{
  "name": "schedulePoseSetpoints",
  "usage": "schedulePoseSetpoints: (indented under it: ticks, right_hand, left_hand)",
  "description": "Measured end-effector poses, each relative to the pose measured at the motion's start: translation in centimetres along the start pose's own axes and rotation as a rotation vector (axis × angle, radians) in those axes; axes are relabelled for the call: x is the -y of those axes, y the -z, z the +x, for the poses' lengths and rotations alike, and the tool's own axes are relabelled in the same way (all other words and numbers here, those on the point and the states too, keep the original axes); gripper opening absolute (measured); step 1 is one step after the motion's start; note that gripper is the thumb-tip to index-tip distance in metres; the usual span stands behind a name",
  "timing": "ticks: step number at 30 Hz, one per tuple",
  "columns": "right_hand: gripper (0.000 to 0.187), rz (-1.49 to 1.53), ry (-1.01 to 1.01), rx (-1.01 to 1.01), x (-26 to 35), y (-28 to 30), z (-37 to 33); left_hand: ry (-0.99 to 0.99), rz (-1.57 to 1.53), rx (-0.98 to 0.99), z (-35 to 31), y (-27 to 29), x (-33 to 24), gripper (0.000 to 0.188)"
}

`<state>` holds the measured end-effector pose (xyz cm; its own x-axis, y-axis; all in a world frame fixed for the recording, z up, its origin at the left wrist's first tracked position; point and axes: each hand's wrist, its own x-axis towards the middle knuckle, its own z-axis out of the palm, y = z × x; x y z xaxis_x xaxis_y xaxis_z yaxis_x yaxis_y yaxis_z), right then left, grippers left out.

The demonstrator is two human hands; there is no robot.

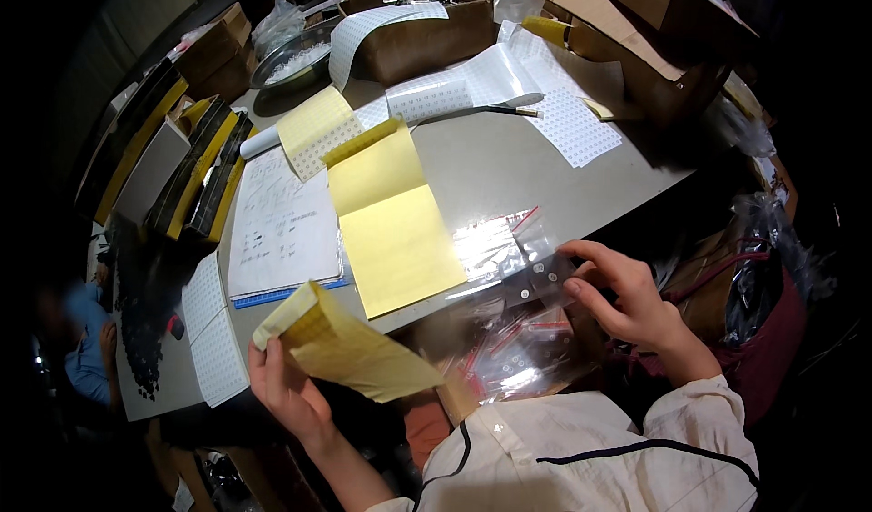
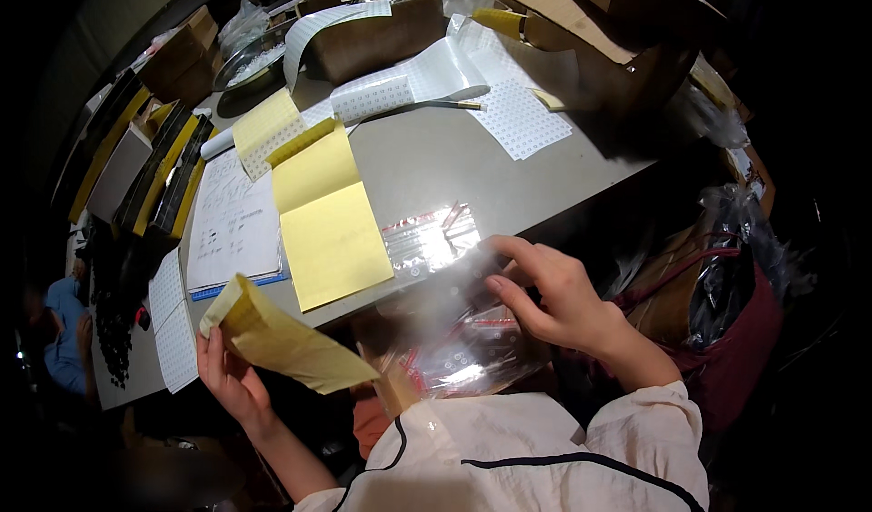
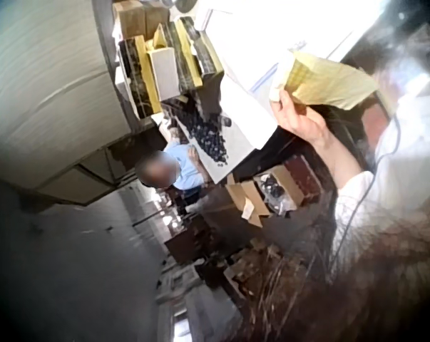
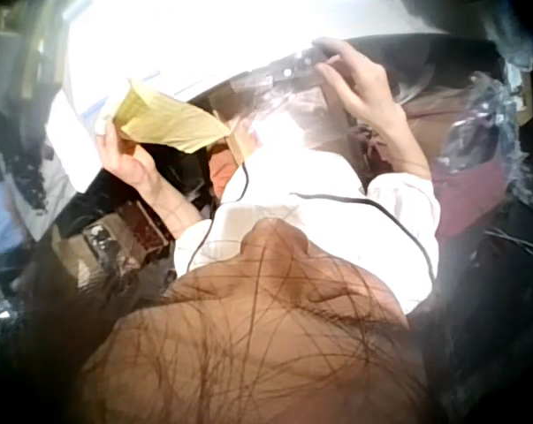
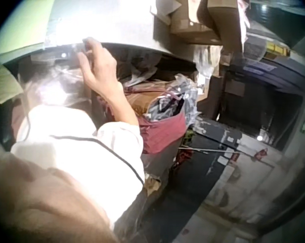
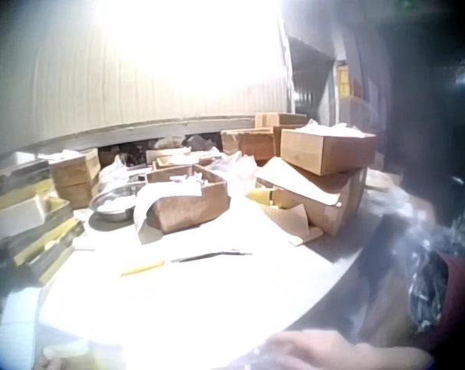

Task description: The person places small items into clear plastic bags, seals them, and stacks them on the table. They also handle yellow sticky notes and sheets of small round stickers, peeling and placing stickers onto the notes. The workspace is cluttered with boxes, plastic bags, and stationery.

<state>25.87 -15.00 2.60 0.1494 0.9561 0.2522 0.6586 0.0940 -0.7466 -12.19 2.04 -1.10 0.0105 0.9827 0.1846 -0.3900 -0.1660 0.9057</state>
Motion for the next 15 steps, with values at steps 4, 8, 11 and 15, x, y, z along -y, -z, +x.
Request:
schedulePoseSetpoints:
  ticks: [4, 8, 11, 15]
  right_hand:
    - [0.043, -0.388, 0.272, -0.152, 0.2, -0.1, 1.7]
    - [0.046, -0.451, 0.315, -0.225, -0.5, -1.4, 3.2]
    - [0.055, -0.41, 0.323, -0.174, -1.6, -2.0, 4.0]
    - [0.059, -0.345, 0.265, -0.191, -2.8, -2.6, 2.9]
  left_hand:
    - [0.014, 0.028, 0.054, 2.4, -1.5, 0.4, 0.034]
    - [-0.011, 0.093, 0.099, 4.8, -3.1, 1.0, 0.035]
    - [-0.126, 0.774, 0.048, 6.7, -1.8, 2.5, 0.035]
    - [-0.446, 1.457, -0.015, 5.7, -3.4, 2.4, 0.038]
